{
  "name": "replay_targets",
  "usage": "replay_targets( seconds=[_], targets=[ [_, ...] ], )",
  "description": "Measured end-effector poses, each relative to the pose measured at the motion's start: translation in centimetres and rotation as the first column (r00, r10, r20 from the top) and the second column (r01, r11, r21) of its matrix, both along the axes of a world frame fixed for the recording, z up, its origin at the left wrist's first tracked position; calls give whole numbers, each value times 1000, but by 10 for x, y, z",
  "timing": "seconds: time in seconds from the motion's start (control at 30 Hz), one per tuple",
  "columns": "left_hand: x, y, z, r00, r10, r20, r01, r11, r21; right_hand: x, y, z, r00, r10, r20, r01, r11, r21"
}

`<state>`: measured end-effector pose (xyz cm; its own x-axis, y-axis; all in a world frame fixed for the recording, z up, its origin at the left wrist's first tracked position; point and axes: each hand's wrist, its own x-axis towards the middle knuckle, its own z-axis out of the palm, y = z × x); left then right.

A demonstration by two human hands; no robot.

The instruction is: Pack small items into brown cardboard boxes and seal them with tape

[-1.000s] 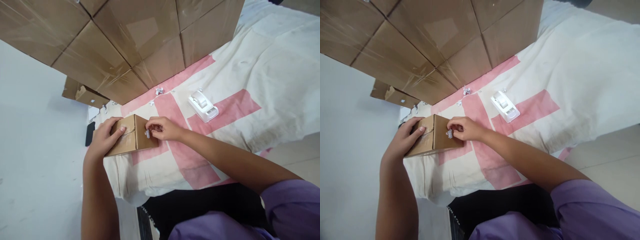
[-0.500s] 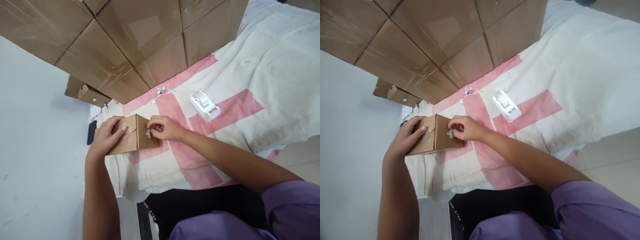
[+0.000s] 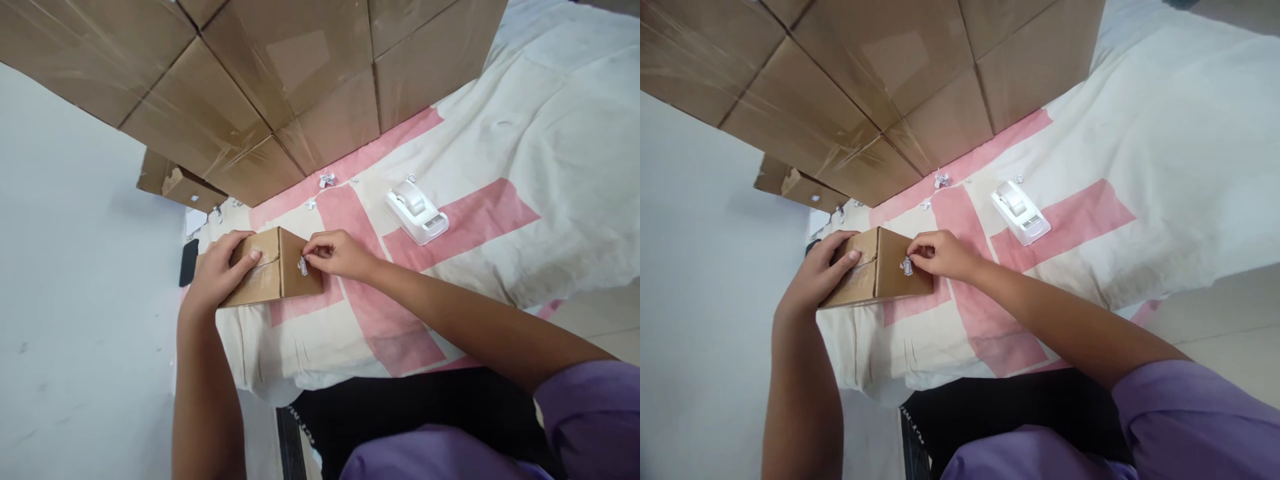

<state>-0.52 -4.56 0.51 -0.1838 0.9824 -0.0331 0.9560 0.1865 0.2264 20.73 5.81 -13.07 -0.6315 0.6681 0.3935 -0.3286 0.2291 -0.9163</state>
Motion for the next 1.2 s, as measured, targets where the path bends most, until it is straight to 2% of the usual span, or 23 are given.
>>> replay_targets(
  seconds=[0.17,0.33,0.53,0.63,0.8,0.97,1.1,1.2],
  targets=[
    [3,0,1,1000,-9,1,9,1000,9,-1,0,1,1000,29,6,-28,992,-120],
    [1,0,0,1000,5,-16,-5,1000,-1,0,-1,2,989,147,28,-141,980,-140],
    [3,0,1,1000,-8,1,8,1000,4,0,-6,4,999,17,28,-11,982,-187],
    [4,1,3,1000,-18,14,18,1000,-6,-1,-6,6,1000,14,11,-11,978,-207],
    [2,1,2,1000,-28,13,28,1000,3,-2,-3,6,995,99,-19,-100,943,-318],
    [-1,0,1,1000,-20,1,20,1000,1,-1,-3,8,981,189,-50,-195,935,-297],
    [1,0,1,1000,-23,19,23,1000,15,0,-6,9,993,113,-27,-114,915,-386],
    [2,0,1,999,-43,27,43,999,18,-1,-7,7,997,69,-17,-70,925,-375]
  ],
)
